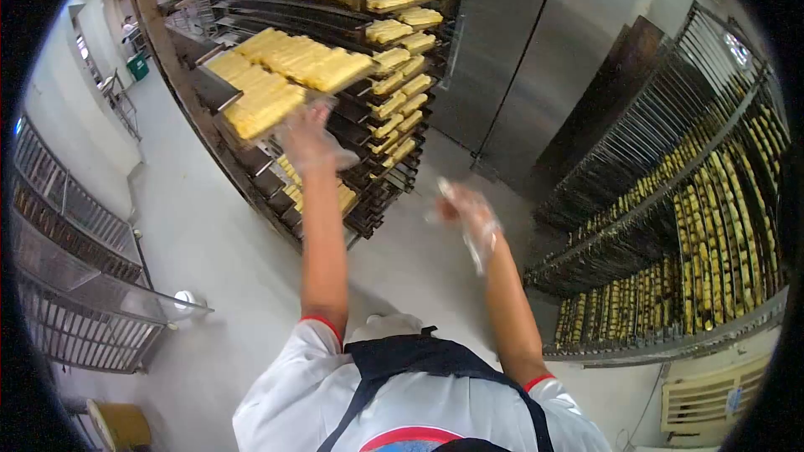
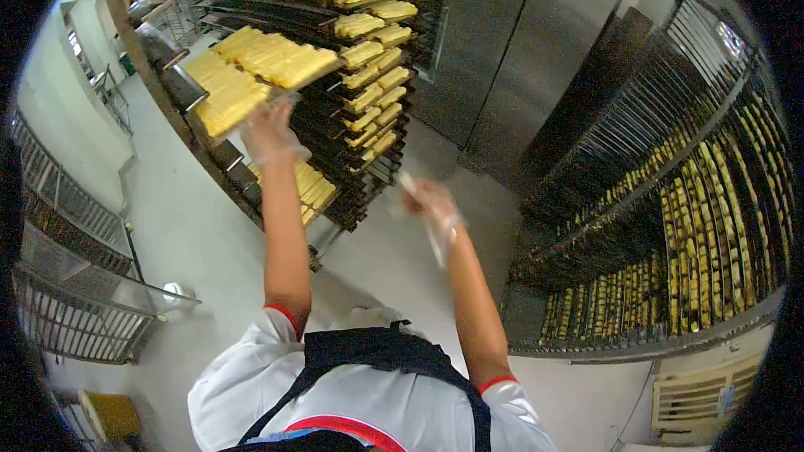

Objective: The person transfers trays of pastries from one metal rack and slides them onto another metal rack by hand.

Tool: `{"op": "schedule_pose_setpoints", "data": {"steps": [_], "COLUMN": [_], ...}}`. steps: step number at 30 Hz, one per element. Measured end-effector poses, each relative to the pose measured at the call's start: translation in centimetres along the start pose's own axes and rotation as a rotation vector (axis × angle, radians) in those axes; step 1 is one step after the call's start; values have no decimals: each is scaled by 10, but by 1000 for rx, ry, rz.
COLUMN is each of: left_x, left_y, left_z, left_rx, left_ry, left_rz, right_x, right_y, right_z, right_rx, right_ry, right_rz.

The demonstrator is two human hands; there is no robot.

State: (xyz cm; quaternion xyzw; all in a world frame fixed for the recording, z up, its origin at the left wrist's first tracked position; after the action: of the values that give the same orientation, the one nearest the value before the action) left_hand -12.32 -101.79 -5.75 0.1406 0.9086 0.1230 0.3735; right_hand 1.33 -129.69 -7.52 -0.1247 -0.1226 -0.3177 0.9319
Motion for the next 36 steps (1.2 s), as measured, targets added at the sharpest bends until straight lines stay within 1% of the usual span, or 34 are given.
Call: {"op": "schedule_pose_setpoints", "data": {"steps": [1,2,3,4,5,6,7,8,9,10,11,12,13,14,15,16,17,18,19,20,21,22,23,25,27,28,29,30,31,32,33,34,35,36], "left_x": [-7,-15,8,3,-9,-23,-43,-78,-117,-158,-205,-240,-277,-314,-350,-386,-421,-456,-484,-508,-530,-545,-560,-567,-559,-552,-544,-532,-514,-501,-470,-434,-400,-367], "left_y": [16,32,62,60,51,35,16,-10,-46,-93,-154,-207,-259,-303,-347,-390,-428,-466,-501,-530,-557,-571,-585,-590,-585,-580,-573,-561,-537,-512,-482,-452,-423,-395], "left_z": [-7,-16,6,3,-1,4,16,37,63,86,91,117,133,137,139,156,152,171,165,159,165,194,223,185,150,146,157,176,159,142,146,147,133,114], "left_rx": [126,234,194,188,192,266,351,249,440,638,764,889,1054,1158,1248,1346,1372,1472,1530,1580,1702,1224,582,99,-391,-636,-625,-579,-527,-319,-274,-89,274,561], "left_ry": [-246,-497,-529,-506,-481,-481,-480,-364,-392,-413,-273,-241,-285,-226,-231,-304,-312,-335,-280,-226,-212,-48,85,534,1007,1246,1270,1140,1026,1229,1284,858,494,91], "left_rz": [-71,-174,-145,-133,-114,-73,-20,35,162,295,453,655,799,853,927,1049,1127,1206,1159,1105,1071,1638,1977,2116,2124,2081,2071,1979,1869,1968,1909,1727,1540,1317], "right_x": [17,38,48,67,79,90,122,141,139,138,137,140,150,158,163,169,175,180,186,191,202,217,228,251,280,293,307,319,326,329,331,329,317,299], "right_y": [-6,-32,-67,-102,-149,-195,-253,-314,-353,-388,-414,-426,-431,-419,-414,-413,-408,-399,-388,-383,-386,-389,-390,-397,-399,-403,-408,-409,-406,-403,-393,-385,-377,-371], "right_z": [-62,-107,-166,-236,-296,-355,-433,-544,-517,-497,-474,-457,-441,-402,-371,-375,-377,-373,-366,-323,-276,-264,-257,-225,-181,-177,-175,-160,-149,-152,-150,-127,-118,-117], "right_rx": [-41,-122,-254,-358,-476,-577,-634,-466,-704,-614,-541,-556,-565,-579,-599,-469,-337,-299,-261,-263,-260,-233,-178,-120,17,69,118,129,131,285,440,342,333,427], "right_ry": [29,-39,97,135,290,451,643,1406,1069,959,834,871,897,887,873,840,797,765,724,744,767,761,777,795,830,808,787,820,849,843,840,926,920,870], "right_rz": [-2,-28,-181,-249,-356,-486,-544,-80,-662,-844,-1020,-1140,-1243,-1268,-1280,-1252,-1218,-1127,-1037,-1021,-997,-995,-1008,-1010,-1092,-1109,-1123,-1160,-1182,-1174,-1147,-1155,-1069,-1029]}}
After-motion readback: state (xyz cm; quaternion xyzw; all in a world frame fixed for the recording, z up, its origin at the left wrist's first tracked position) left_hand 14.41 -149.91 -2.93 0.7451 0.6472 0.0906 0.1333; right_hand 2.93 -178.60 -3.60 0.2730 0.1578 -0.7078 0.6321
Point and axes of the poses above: each hand's wrist, its own y-axis towards the middle knuckle, its own x-axis out of the back of the hand, z = x × y, the point moved 1 cm from there along y, towards the middle knuckle, and after that the axes turned 12 degrees about -y, right-handed, at the moved point
